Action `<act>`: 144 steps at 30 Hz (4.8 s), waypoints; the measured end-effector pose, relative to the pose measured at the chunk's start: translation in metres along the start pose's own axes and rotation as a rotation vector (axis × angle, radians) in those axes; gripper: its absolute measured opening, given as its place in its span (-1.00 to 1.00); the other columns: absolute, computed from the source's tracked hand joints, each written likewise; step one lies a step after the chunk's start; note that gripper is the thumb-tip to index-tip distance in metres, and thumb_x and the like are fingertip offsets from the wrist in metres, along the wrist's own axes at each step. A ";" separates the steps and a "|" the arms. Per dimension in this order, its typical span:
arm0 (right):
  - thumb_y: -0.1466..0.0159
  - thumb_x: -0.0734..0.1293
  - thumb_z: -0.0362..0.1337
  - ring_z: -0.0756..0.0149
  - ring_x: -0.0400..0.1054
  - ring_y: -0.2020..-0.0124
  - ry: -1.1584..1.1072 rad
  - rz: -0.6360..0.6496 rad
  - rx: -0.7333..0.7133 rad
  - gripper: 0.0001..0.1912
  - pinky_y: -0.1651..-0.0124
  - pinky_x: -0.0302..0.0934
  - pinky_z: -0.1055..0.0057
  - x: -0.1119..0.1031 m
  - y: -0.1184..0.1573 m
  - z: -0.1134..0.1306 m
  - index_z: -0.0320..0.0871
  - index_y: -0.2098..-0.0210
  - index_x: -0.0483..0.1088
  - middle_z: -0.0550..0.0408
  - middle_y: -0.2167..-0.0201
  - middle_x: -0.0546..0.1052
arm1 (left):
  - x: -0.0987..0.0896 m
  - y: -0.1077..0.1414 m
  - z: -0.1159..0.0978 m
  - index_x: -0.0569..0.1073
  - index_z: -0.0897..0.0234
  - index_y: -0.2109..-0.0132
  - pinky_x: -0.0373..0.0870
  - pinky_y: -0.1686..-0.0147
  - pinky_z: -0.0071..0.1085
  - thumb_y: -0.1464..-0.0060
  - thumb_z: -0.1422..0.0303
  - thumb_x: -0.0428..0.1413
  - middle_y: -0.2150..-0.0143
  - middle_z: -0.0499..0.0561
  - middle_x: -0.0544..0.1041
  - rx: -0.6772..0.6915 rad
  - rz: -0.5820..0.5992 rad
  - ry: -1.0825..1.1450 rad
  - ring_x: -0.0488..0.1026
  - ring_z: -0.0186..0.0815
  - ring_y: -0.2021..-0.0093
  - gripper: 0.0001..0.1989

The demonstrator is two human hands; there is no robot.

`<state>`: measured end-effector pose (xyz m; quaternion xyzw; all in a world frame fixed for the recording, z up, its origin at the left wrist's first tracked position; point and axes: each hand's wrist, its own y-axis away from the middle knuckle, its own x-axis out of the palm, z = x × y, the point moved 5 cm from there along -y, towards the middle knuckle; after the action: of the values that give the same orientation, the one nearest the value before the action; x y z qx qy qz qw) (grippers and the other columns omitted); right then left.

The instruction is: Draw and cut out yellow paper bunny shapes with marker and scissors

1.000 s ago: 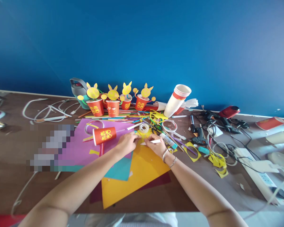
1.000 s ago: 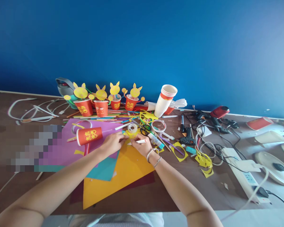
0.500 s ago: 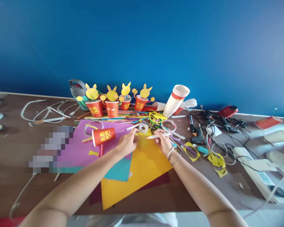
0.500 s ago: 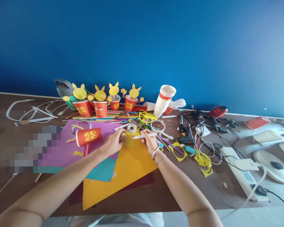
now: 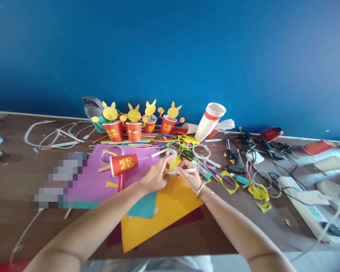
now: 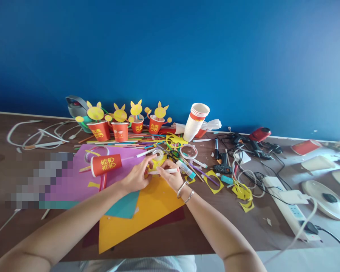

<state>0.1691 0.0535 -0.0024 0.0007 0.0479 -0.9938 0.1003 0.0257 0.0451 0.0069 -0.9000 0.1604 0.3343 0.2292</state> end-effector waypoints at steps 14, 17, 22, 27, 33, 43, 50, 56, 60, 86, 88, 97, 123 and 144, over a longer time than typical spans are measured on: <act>-0.18 0.33 -0.15 0.44 0.15 0.61 0.222 0.105 -0.201 -0.74 0.55 0.05 0.45 0.017 0.013 0.008 -0.12 0.52 0.23 0.20 0.61 0.32 | 0.005 0.002 -0.016 -0.04 0.24 -0.27 0.45 0.22 -0.29 0.13 0.61 -0.04 0.01 0.17 0.40 0.070 0.040 -0.041 0.45 -0.20 0.13 -0.22; -0.20 0.32 -0.15 0.43 0.19 0.57 0.227 0.093 -0.234 -0.76 0.52 0.08 0.45 0.019 0.014 0.006 -0.11 0.50 0.22 0.18 0.57 0.35 | 0.003 0.003 -0.017 -0.08 0.25 -0.29 0.47 0.24 -0.29 0.13 0.61 -0.04 -0.03 0.21 0.37 0.078 -0.012 -0.055 0.44 -0.17 0.11 -0.19; -0.22 0.29 -0.18 0.40 0.24 0.54 0.239 0.105 -0.278 -0.76 0.50 0.12 0.44 0.019 0.016 0.007 -0.10 0.51 0.19 0.17 0.57 0.34 | 0.004 0.004 -0.019 -0.17 0.24 -0.32 0.46 0.32 -0.33 0.11 0.60 -0.06 0.01 0.20 0.38 0.108 -0.034 -0.088 0.45 -0.20 0.17 -0.17; -0.21 0.30 -0.17 0.41 0.23 0.57 0.241 0.099 -0.298 -0.78 0.52 0.11 0.45 0.019 0.015 0.007 -0.11 0.49 0.23 0.17 0.59 0.36 | 0.006 0.000 -0.016 -0.17 0.24 -0.31 0.44 0.33 -0.35 0.10 0.59 -0.05 0.07 0.15 0.37 0.132 -0.047 -0.065 0.42 -0.24 0.21 -0.17; -0.28 0.21 -0.16 0.36 0.26 0.55 0.337 -0.221 -0.288 -0.80 0.46 0.16 0.39 -0.016 0.007 0.020 -0.10 0.35 0.39 0.13 0.55 0.41 | -0.012 -0.009 0.004 0.10 0.27 -0.18 0.39 0.18 -0.27 -0.05 0.49 0.01 0.07 0.13 0.35 0.031 -0.332 -0.074 0.35 -0.31 0.23 -0.46; -0.27 0.16 -0.26 0.03 0.21 0.07 1.232 -0.071 -0.362 -0.54 0.05 0.09 0.14 -0.028 -0.009 0.015 -0.17 -0.16 0.27 -0.13 0.10 0.39 | -0.022 -0.007 0.014 0.46 0.25 0.29 0.27 0.12 -0.23 -0.11 0.30 0.06 0.24 0.05 0.44 -0.060 -0.271 -0.342 0.34 -0.20 0.15 -0.86; -0.19 0.13 -0.53 0.03 0.15 -0.07 1.363 -0.084 -0.348 -0.48 -0.02 0.03 0.12 -0.024 -0.007 0.011 -0.07 -0.10 0.33 -0.11 -0.03 0.37 | -0.004 -0.002 0.008 0.44 0.26 0.14 0.24 0.07 -0.12 0.18 0.08 0.26 0.07 0.13 0.38 -0.148 -0.049 -0.538 0.25 -0.02 0.01 -0.52; -0.24 0.22 -0.35 0.04 -0.02 -0.24 1.214 -0.116 -0.424 -0.79 -0.21 -0.10 0.05 -0.013 0.000 0.019 -0.10 0.21 0.46 -0.05 -0.17 0.27 | -0.008 0.003 0.003 0.39 0.30 0.21 0.24 0.12 -0.12 0.02 0.03 0.12 0.09 0.18 0.36 -0.202 -0.072 -0.578 0.26 -0.02 0.04 -0.59; -0.22 0.25 -0.31 0.03 -0.08 -0.29 1.152 -0.068 -0.428 -0.87 -0.25 -0.15 -0.01 -0.003 0.001 0.017 -0.15 0.39 0.43 -0.04 -0.24 0.22 | -0.007 0.004 0.004 0.39 0.31 0.24 0.25 0.12 -0.11 -0.01 0.01 0.09 0.09 0.19 0.35 -0.221 -0.055 -0.565 0.27 -0.01 0.04 -0.59; -0.25 0.25 -0.25 0.10 0.11 -0.20 0.475 -0.206 -0.308 -0.90 -0.22 -0.03 0.01 -0.021 -0.003 0.020 -0.10 0.34 0.39 -0.06 -0.07 0.36 | -0.019 -0.008 0.019 0.41 0.25 0.43 0.29 0.10 -0.27 -0.03 0.28 0.11 0.32 0.00 0.46 -0.165 -0.361 0.094 0.38 -0.26 0.21 -0.85; -0.26 0.23 -0.25 0.11 0.13 -0.19 0.436 -0.230 -0.307 -0.87 -0.22 -0.01 0.04 -0.024 -0.003 0.020 -0.10 0.28 0.41 -0.07 -0.06 0.36 | -0.020 -0.008 0.023 0.42 0.26 0.43 0.30 0.10 -0.28 -0.01 0.26 0.13 0.32 0.01 0.46 -0.191 -0.382 0.173 0.39 -0.26 0.20 -0.83; -0.25 0.25 -0.22 0.12 0.12 -0.20 0.459 -0.136 -0.324 -0.82 -0.23 -0.04 0.13 -0.015 -0.002 0.027 -0.12 0.45 0.38 -0.05 -0.12 0.35 | -0.019 -0.009 0.021 0.44 0.26 0.44 0.28 0.09 -0.32 0.01 0.22 0.15 0.33 -0.01 0.44 -0.226 -0.337 0.269 0.38 -0.29 0.21 -0.80; -0.22 0.25 -0.23 -0.03 -0.08 -0.28 1.371 -0.368 -0.312 -0.81 -0.26 -0.36 -0.14 -0.038 -0.012 0.016 -0.20 0.35 0.44 -0.20 -0.12 0.32 | -0.017 -0.010 0.025 0.43 0.27 0.52 0.26 0.13 -0.32 0.08 0.31 0.18 0.36 0.00 0.45 -0.215 -0.290 0.320 0.38 -0.27 0.24 -0.84; -0.12 0.33 -0.32 -0.03 -0.09 -0.29 1.299 -0.005 -0.243 -0.90 -0.27 -0.32 -0.10 -0.014 -0.029 0.017 -0.20 0.36 0.46 -0.15 -0.24 0.21 | -0.018 -0.007 0.010 0.38 0.25 0.51 0.23 0.21 -0.25 0.03 0.39 0.09 0.32 0.06 0.46 -0.163 -0.115 -0.389 0.34 -0.16 0.19 -0.87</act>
<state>0.1770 0.0827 0.0174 0.5886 0.2106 -0.7790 0.0482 0.0101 0.0588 0.0142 -0.8418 0.0342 0.4999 0.2008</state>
